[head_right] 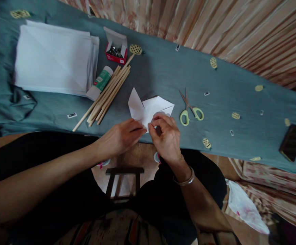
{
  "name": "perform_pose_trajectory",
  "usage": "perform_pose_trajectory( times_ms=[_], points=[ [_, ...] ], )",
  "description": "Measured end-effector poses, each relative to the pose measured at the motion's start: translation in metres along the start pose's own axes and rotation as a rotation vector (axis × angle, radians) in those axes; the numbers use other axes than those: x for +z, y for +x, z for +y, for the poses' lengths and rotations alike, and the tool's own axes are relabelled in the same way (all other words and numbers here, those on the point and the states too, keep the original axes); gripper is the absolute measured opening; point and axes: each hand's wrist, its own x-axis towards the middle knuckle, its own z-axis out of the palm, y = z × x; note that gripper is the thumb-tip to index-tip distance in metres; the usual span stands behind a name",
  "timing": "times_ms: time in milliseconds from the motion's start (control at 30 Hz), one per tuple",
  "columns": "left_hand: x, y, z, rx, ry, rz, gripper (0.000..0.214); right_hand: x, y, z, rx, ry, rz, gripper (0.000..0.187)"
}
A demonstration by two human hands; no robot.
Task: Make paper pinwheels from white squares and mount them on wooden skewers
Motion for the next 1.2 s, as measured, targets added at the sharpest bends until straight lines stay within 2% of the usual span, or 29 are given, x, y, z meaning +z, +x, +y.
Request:
perform_pose_trajectory(
  times_ms=[133, 333, 500, 833, 1067, 1200],
  points=[
    [-0.001, 0.0, 0.0, -0.002, -0.004, -0.008, 0.023, 0.001, -0.002, 0.0, -0.056, -0.023, 0.003, 0.008],
    [-0.001, -0.001, 0.0, -0.007, 0.003, -0.016, 0.021, 0.005, -0.007, 0.004, -0.103, -0.03, -0.023, 0.023],
    [0.0, -0.001, 0.0, -0.004, 0.004, -0.02, 0.02, 0.007, -0.008, 0.007, -0.151, -0.088, -0.041, 0.029],
    [0.0, -0.001, 0.0, -0.005, 0.002, -0.016, 0.019, 0.01, -0.009, 0.008, -0.118, -0.066, -0.086, 0.036],
    [0.002, -0.001, -0.001, -0.001, 0.0, 0.005, 0.017, 0.02, -0.009, 0.014, -0.276, -0.087, 0.017, 0.042],
    [0.001, -0.001, 0.0, 0.001, 0.015, 0.019, 0.019, 0.026, -0.01, 0.017, -0.277, -0.081, 0.032, 0.041]
  ],
)
